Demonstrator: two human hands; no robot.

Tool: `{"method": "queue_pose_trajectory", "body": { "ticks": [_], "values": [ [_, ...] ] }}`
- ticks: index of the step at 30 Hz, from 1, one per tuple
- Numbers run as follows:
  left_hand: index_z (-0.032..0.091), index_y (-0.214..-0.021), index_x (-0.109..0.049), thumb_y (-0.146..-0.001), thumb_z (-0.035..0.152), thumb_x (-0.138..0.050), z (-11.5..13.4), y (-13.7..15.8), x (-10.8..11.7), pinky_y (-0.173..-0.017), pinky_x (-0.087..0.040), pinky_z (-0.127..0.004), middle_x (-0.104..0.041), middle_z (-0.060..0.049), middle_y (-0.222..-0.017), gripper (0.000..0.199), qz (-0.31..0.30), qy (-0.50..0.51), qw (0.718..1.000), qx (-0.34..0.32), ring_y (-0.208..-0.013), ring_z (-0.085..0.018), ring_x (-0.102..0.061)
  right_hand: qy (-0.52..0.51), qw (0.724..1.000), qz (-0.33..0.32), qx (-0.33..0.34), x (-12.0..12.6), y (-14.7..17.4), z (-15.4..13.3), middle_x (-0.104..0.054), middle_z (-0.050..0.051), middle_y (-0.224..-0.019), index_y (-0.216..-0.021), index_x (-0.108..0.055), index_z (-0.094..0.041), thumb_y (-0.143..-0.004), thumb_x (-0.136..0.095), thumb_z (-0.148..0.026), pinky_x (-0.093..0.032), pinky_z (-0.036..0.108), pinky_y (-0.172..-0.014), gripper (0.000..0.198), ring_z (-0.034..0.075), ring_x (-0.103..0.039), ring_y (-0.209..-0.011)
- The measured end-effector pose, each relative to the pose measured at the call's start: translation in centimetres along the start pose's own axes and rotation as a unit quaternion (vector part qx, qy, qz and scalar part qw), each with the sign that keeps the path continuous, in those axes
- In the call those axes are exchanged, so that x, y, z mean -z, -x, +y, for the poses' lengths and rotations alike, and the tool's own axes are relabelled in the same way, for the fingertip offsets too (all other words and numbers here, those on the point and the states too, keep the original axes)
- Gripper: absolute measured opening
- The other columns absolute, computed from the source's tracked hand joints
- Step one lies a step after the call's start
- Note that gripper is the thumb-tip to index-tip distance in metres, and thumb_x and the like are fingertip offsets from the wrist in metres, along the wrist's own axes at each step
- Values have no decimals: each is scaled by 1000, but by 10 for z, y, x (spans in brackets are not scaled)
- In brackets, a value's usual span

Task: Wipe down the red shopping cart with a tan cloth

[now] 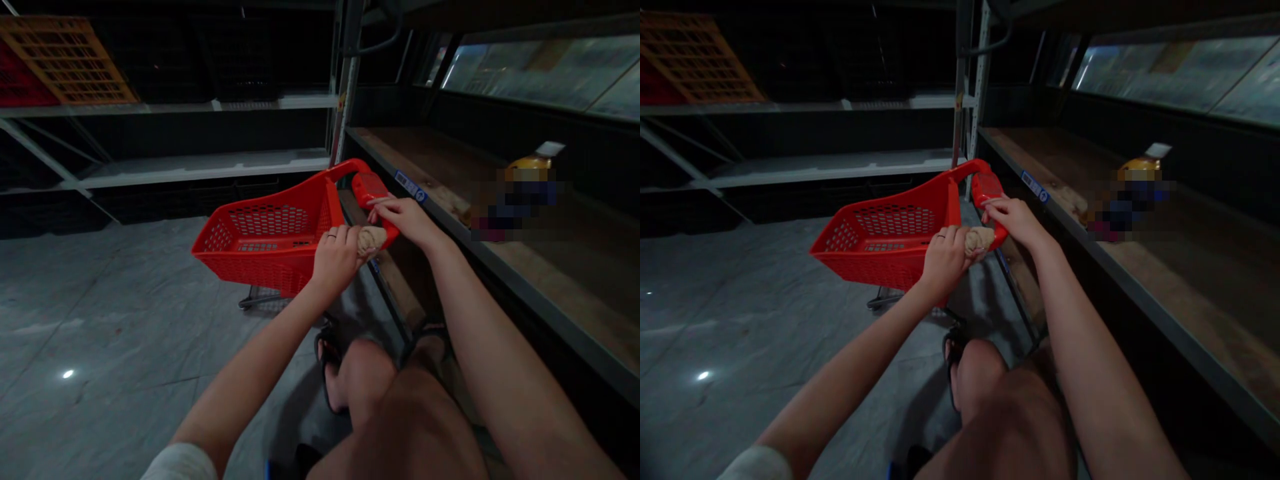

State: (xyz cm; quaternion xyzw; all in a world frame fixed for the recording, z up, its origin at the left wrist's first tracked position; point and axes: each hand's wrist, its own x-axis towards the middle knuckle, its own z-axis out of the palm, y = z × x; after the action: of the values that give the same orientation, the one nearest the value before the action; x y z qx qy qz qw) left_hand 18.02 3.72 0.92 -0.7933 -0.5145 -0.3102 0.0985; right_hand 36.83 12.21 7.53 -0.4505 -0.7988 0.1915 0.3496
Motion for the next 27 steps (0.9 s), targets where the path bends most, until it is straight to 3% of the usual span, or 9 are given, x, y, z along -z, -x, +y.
{"method": "queue_pose_trajectory", "body": {
  "ticks": [2,5,10,13,16,18,20,24,27],
  "values": [
    [15,-132,-59,-105,45,-54,3,-5,-3,-93,-52,-40,-68,-14,-117,40,-5,2,1000,-13,-107,-28,-64,86,996,-3,-18,-10,9,-25,-81,6,-91,-78,-77,-22,-101,-49,-40,-49,39,-100,41,26,-74,-103],
    [15,-132,-56,-105,26,-50,-23,12,-13,-100,-51,-41,-68,-15,-123,30,3,6,1000,-10,-113,-27,-63,249,968,17,-21,-40,28,-62,-81,10,-93,-92,-80,-20,-109,-39,-40,-46,38,-85,48,26,-72,-92],
    [22,-112,-59,-99,19,-49,-126,66,-3,-98,-52,-48,-67,-13,-110,17,-41,-65,993,91,-107,-32,-63,419,905,21,66,-67,49,-72,-80,14,-95,-98,-79,-15,-110,-39,-38,-38,41,-83,48,28,-66,-92],
    [17,-109,-57,-96,17,-51,-192,93,29,-107,-49,-48,-65,-14,-113,14,-137,-142,973,122,-115,-32,-60,443,891,36,89,-62,47,-57,-80,13,-91,-93,-80,-16,-109,-38,-35,-37,42,-82,48,28,-63,-91],
    [11,-110,-57,-94,18,-55,-227,109,57,-110,-47,-50,-65,-18,-116,17,-152,-158,964,152,-117,-34,-59,440,892,46,89,-60,37,-48,-80,13,-89,-90,-80,-16,-107,-41,-31,-37,44,-83,46,29,-62,-89],
    [8,-113,-56,-96,19,-54,-224,112,62,-114,-43,-53,-65,-20,-119,20,-142,-167,961,169,-119,-34,-57,421,902,51,77,-64,31,-47,-79,14,-88,-88,-81,-16,-105,-40,-28,-38,47,-85,46,29,-61,-88],
    [6,-116,-57,-98,20,-52,-202,105,55,-117,-40,-55,-65,-21,-120,23,-132,-168,962,168,-121,-34,-57,386,918,72,55,-72,27,-47,-78,16,-87,-86,-80,-16,-104,-38,-25,-40,51,-89,47,31,-61,-91],
    [7,-134,-55,-105,32,-52,-119,65,21,-115,-43,-43,-64,-19,-134,39,-129,-129,979,89,-127,-30,-58,268,951,152,32,-88,27,-44,-74,16,-88,-91,-78,-18,-104,-40,-25,-40,62,-102,41,34,-60,-103],
    [9,-144,-51,-106,33,-51,-54,23,-3,-112,-44,-41,-62,-18,-138,45,-89,-80,991,53,-127,-29,-59,240,957,160,25,-91,32,-42,-74,16,-97,-98,-76,-17,-105,-39,-26,-38,66,-109,39,35,-59,-112]
  ]
}}
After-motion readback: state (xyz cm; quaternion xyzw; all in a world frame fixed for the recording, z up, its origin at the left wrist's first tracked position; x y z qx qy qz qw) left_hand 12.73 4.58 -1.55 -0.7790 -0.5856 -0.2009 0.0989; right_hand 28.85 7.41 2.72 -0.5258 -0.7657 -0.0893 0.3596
